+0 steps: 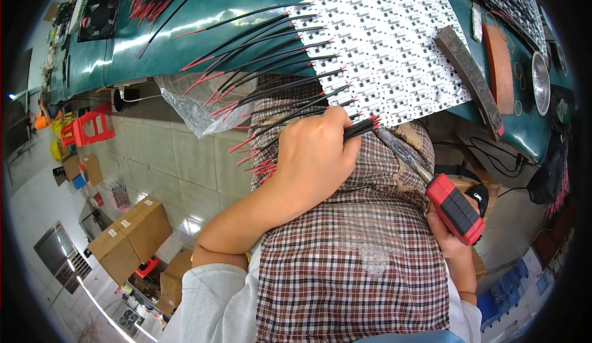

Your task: The person solders the stripped ends of wire bundles using a soldering iron over a panel on the workbench.

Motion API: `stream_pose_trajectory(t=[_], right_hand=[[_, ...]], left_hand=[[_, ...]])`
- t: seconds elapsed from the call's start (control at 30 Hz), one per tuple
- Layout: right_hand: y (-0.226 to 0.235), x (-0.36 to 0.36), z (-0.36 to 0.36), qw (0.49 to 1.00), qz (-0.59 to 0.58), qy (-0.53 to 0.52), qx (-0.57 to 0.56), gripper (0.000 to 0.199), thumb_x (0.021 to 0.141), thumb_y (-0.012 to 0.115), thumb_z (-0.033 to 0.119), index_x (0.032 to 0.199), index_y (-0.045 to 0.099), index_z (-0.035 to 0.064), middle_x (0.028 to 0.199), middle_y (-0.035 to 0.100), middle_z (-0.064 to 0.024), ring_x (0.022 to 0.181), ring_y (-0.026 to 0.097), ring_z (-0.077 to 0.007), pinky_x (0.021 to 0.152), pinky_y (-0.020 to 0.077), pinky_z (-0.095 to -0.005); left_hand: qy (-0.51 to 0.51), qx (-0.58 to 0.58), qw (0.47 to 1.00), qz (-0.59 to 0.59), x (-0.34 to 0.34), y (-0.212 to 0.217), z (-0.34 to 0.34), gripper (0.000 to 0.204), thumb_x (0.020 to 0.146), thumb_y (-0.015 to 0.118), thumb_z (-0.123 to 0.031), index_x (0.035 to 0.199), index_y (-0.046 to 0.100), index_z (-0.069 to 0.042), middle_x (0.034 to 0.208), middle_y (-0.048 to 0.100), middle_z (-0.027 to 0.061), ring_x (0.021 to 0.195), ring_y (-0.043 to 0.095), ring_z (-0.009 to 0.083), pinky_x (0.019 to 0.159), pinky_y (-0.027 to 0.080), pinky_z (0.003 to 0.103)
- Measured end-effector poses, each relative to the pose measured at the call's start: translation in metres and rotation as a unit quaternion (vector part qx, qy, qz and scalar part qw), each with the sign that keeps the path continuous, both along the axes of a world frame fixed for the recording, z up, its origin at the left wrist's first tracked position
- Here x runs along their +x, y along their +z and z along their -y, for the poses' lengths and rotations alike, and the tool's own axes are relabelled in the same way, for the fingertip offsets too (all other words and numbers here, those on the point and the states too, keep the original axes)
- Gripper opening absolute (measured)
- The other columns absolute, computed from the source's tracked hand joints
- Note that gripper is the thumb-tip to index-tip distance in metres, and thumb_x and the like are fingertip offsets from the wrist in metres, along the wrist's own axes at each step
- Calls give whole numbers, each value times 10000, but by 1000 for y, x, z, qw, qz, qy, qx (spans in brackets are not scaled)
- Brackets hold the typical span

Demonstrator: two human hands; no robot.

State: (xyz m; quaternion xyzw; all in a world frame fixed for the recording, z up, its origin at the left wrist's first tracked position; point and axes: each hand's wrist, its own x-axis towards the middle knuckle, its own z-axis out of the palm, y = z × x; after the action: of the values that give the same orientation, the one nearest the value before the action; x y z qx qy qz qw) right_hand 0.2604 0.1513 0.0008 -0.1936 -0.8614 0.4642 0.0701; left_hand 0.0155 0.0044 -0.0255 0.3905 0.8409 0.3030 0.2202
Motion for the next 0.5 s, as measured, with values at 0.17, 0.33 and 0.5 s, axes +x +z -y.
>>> stream_pose_trajectory(t=[0.17,0.33,0.5], right_hand=[[-1,0,-1,999,-25,22,27,245,653,740,75,871,670,-13,745,614,-132,620,616,-317,581,502,-371],[-1,6,0,999,-23,1,28,256,678,745,92,898,679,-22,786,646,-147,665,649,-324,623,527,-371],[-1,8,-1,999,-2,-10,-32,276,678,748,99,915,685,-27,813,666,-159,699,668,-336,661,540,-372]], left_hand=[[-3,-7,1000,0,-1,1,-1,185,836,741,-162,784,642,-15,601,629,136,538,629,308,524,467,404],[-6,-13,1000,10,-5,4,-4,226,837,745,-180,742,633,-8,577,606,145,532,620,310,518,458,410],[-29,-29,999,34,-15,9,-9,266,853,740,-221,730,639,-8,558,582,146,520,597,315,522,439,423]])
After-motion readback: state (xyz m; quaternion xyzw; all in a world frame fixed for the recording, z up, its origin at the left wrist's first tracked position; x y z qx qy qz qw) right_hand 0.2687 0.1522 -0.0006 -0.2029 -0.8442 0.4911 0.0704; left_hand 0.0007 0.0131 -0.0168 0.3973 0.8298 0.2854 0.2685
